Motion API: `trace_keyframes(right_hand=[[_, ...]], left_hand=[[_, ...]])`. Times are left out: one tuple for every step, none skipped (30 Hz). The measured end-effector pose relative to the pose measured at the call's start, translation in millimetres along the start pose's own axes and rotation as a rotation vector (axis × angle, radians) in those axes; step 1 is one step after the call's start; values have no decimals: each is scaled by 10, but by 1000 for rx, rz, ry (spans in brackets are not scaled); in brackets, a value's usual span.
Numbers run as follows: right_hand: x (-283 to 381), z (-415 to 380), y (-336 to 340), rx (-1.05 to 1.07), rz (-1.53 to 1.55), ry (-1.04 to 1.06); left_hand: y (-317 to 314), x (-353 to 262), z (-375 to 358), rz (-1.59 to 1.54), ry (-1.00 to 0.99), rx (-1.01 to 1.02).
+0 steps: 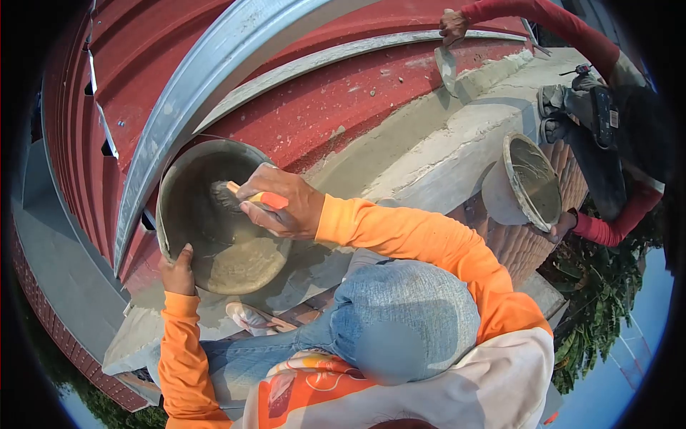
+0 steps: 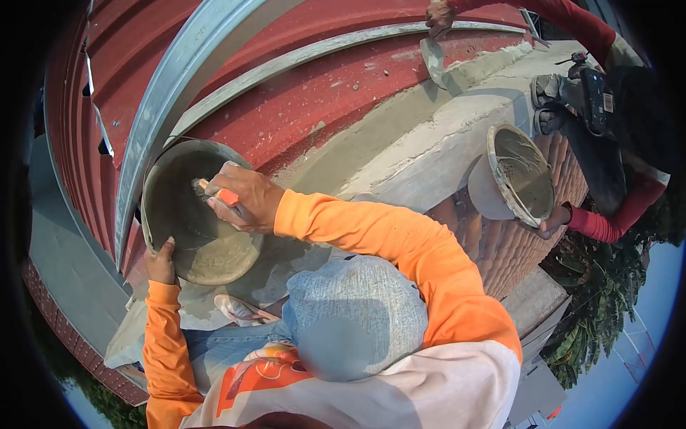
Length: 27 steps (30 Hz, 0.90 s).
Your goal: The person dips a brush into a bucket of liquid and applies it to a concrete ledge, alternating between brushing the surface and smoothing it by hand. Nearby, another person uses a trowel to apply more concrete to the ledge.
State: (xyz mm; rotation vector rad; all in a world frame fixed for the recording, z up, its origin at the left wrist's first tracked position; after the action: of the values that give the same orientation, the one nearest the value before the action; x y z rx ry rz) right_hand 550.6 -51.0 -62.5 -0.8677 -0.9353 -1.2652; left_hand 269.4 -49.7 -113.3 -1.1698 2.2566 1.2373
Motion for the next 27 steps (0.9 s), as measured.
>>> trace_keyframes(right_hand=[[-31, -79, -3, -14, -7, -93], [-76, -140, 15, -31, -15, -183], [47, -114, 64, -46, 17, -88], [40, -112, 86, -45, 31, -93], [23, -72, 128, -26, 42, -71], [27, -42, 179, -5, 47, -44], [-277, -160, 235, -59, 307, -478], [-424, -280, 341, -207, 531, -670], [-581, -421, 415, -352, 759, -864], [-620, -432, 539, -445, 950, -823], [-666, -441, 700, -538, 1136, -776], [-722, -489, 874, -603, 1241, -791], [-785, -539, 1037, -670, 1349, -806], [-867, -578, 1232, -735, 1377, -758], [-944, -613, 1382, -800, 1404, -710], [-969, -666, 1536, -970, 1272, -732], [-959, -723, 1702, -1132, 1128, -746], [-1096, -848, 1856, -1126, 1129, -753], [-1327, -1051, 2041, -1032, 1050, -787], [-1484, -1187, 2106, -938, 971, -818], [-1563, -1335, 2114, -982, 746, -940], [-1665, -1411, 2041, -919, 662, -998], [-1787, -1504, 1930, -811, 564, -1113], [-1880, -1575, 1822, -701, 462, -1222], [-1954, -1616, 1748, -648, 404, -1283], [-2034, -1670, 1721, -594, 345, -1342], [-2172, -1749, 1866, -569, 248, -1354]], left_hand=[[-4, -16, -10, -17, 3, 5], [-6, -28, 0, -30, 1, 10], [4, 6, 19, -37, -8, 9], [42, 37, 4, -29, 3, 2], [47, 43, 15, 7, 14, 16], [38, 40, 43, 39, 19, 29], [47, 57, 70, 42, 17, 24], [70, 92, 98, 60, 17, 10], [93, 126, 107, 77, 22, -8], [98, 143, 89, 80, 36, -14], [79, 105, 83, 60, 9, -19], [61, 64, 88, 37, -19, -26], [65, 71, 93, 37, -8, -36], [65, 59, 99, 67, -30, -36], [72, 60, 101, 96, -51, -36], [86, 95, 99, 98, -37, -43], [84, 123, 103, 85, -28, -37], [77, 139, 113, 70, -25, -31], [72, 132, 113, 66, -21, -36], [58, 104, 102, 49, -26, -34], [57, 85, 88, 33, -32, -33], [64, 78, 80, 32, -29, -35], [63, 74, 77, 32, -31, -37], [50, 67, 76, 31, -32, -37], [46, 64, 77, 28, -32, -35], [54, 79, 85, 33, -21, -32], [56, 109, 77, 42, -7, -22]])
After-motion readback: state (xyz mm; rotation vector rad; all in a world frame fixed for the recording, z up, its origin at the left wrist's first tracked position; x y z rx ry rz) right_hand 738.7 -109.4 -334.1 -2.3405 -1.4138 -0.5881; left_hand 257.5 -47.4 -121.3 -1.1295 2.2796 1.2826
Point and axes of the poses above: each hand's wrist, its own z-axis towards the middle knuckle, its own y-axis out of the back of the hand, x = y × z, the point moved 8 cm from there along z, towards the middle knuckle, and after that the axes turned 15 degrees about z, right-handed, at the moved point
